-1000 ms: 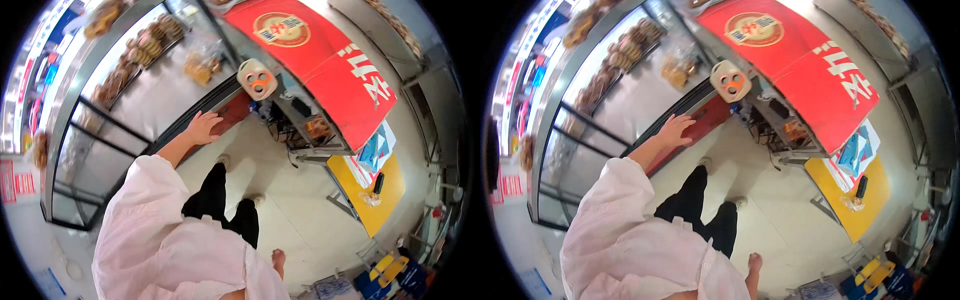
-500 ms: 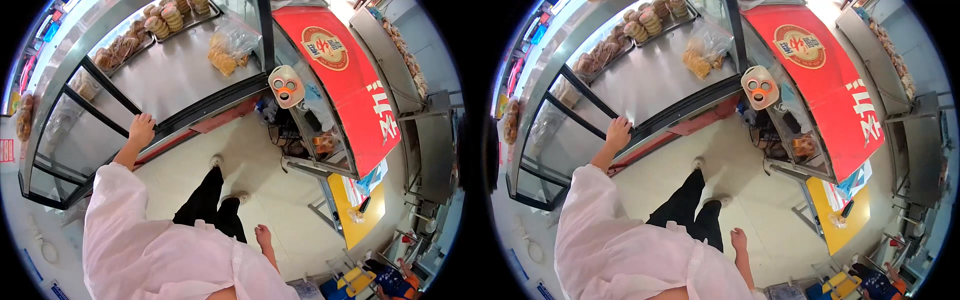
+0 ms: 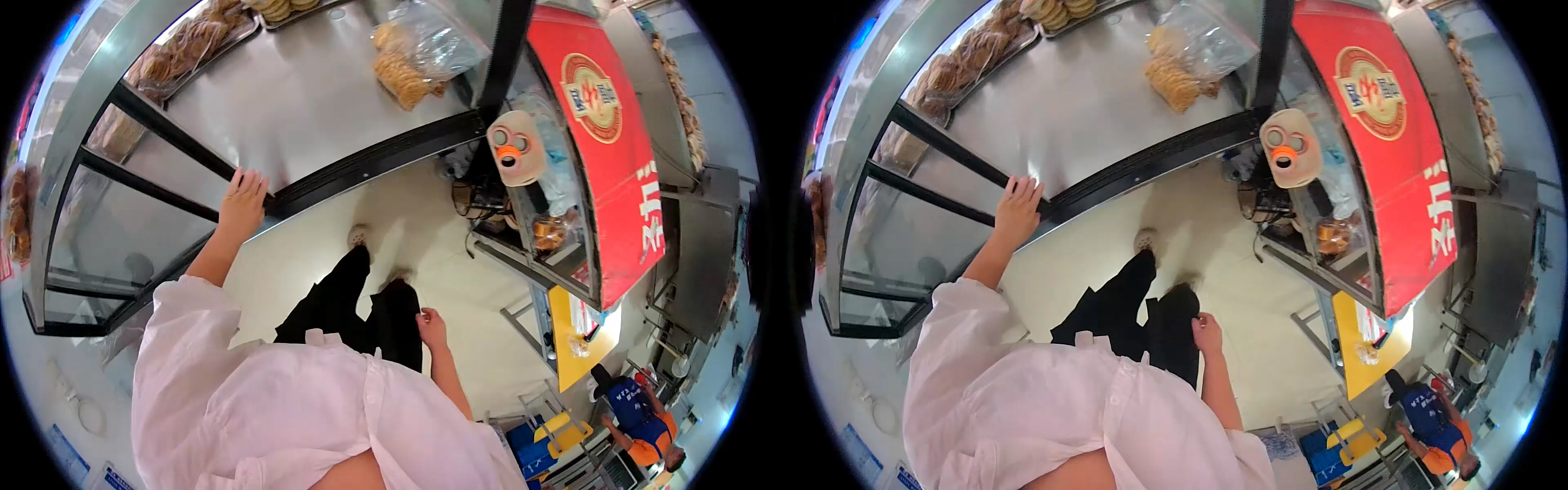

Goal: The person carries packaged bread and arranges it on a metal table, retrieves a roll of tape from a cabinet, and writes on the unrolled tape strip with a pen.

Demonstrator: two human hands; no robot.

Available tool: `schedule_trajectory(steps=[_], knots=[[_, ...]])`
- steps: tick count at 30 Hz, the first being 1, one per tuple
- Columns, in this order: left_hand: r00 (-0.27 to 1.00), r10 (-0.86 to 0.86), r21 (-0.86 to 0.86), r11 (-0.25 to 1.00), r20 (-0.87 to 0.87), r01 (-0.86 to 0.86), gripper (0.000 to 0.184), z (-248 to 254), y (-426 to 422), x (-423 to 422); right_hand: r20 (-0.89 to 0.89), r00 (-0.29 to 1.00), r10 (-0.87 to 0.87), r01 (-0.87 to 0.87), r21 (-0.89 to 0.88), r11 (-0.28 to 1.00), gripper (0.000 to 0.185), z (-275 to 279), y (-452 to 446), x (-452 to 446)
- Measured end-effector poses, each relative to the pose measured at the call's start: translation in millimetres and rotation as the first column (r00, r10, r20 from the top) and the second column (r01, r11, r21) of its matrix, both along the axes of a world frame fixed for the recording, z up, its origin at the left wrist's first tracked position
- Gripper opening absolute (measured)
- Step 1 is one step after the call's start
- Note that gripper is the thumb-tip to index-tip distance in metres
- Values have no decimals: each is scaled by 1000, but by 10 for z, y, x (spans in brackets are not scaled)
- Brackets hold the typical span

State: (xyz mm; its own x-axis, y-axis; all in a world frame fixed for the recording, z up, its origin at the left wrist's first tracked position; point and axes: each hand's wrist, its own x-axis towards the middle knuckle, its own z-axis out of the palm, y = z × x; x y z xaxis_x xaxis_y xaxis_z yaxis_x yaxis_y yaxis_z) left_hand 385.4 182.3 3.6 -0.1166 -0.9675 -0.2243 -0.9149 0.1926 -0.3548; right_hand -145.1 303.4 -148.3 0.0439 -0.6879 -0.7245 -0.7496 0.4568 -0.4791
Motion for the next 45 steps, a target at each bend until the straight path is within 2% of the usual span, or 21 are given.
schedule_trajectory(steps=[3, 6, 11, 13, 16, 20, 23, 24, 26, 28, 30, 32, 33, 35, 37, 39, 40, 41, 42, 43, 45], knots=[[999, -38, -4, 999, 30, 38, 61, 95, -65, -60, 50, 993, 107, -106, -19, 994, 40, -140, -168, 123], [997, 76, 31, 997, -5, -76, 61, 38, 15, -47, 106, 978, 181, -179, -22, 984, 38, -101, -369, 295], [956, 286, 169, 941, 67, -293, 64, 163, 112, -167, 132, 960, 248, -251, 10, 968, 37, -557, -533, 345], [952, 299, -25, 953, -71, -302, 67, 161, 120, -318, 130, 935, 330, -335, 16, 942, 38, -685, -570, 337], [962, 203, -86, 971, -184, -222, 68, 31, 260, -452, 121, 901, 415, -425, 70, 902, 38, -1001, -584, 398], [924, 96, -119, 982, -371, -149, 69, -537, 703, -555, 122, 821, 558, -564, 17, 826, 35, -1296, -819, 671], [909, 173, -138, 961, -378, -240, 72, -1285, 1220, -474, 125, 747, 653, -649, -81, 757, 34, -1670, -1013, 1084], [935, 231, -157, 947, -269, -279, 76, -1558, 1411, -466, 128, 715, 687, -671, -151, 726, 34, -1820, -1100, 1280], [904, 243, -233, 913, -351, -335, 77, -2102, 1612, -466, 128, 664, 737, -714, -185, 675, 41, -2163, -1194, 1831], [794, 334, -237, 833, -508, -501, 79, -2547, 1798, -710, 239, 692, 682, -558, -422, 714, 52, -2591, -1168, 2487], [724, 447, -25, 842, -525, -539, 81, -3004, 2009, -884, 319, 709, 629, -462, -464, 756, 66, -2823, -1199, 3307], [694, 485, 160, 863, -532, -480, 77, -3442, 2287, -990, 353, 734, 580, -262, -640, 722, 81, -3180, -1211, 3995], [680, 517, 256, 854, -520, -453, 73, -3664, 2404, -998, 344, 720, 602, -270, -660, 700, 81, -3354, -1253, 4277], [638, 571, 262, 815, -517, -517, 66, -4000, 2672, -1023, 427, 834, 349, -27, -600, 800, 89, -3646, -1215, 4694], [589, 615, 265, 775, -524, -574, 60, -4297, 2862, -993, 372, 855, 361, 17, -716, 698, 93, -3809, -1032, 4911], [59, 724, 434, 474, -687, -766, 46, -4496, 2997, -923, 376, 866, 329, 60, -731, 679, 95, -3779, -827, 5065], [168, 592, 181, 485, -788, -855, 40, -4645, 3046, -920, 284, 851, 442, -15, -828, 561, 98, -3883, -673, 5204], [253, 471, 24, 506, -845, -862, 37, -4706, 3031, -893, 351, 808, 472, -58, -751, 658, 99, -3795, -498, 5278], [275, 446, -6, 518, -852, -855, 37, -4750, 3021, -862, 420, 761, 494, -115, -662, 740, 99, -3629, -338, 5381], [293, 428, -30, 523, -855, -852, 36, -4791, 3040, -831, 406, 747, 527, -142, -676, 723, 99, -3583, -198, 5536], [266, 426, -18, 504, -865, -864, 35, -4800, 3043, -790, 614, 539, 577, -144, -608, 781, 95, -3560, 97, 5801]])
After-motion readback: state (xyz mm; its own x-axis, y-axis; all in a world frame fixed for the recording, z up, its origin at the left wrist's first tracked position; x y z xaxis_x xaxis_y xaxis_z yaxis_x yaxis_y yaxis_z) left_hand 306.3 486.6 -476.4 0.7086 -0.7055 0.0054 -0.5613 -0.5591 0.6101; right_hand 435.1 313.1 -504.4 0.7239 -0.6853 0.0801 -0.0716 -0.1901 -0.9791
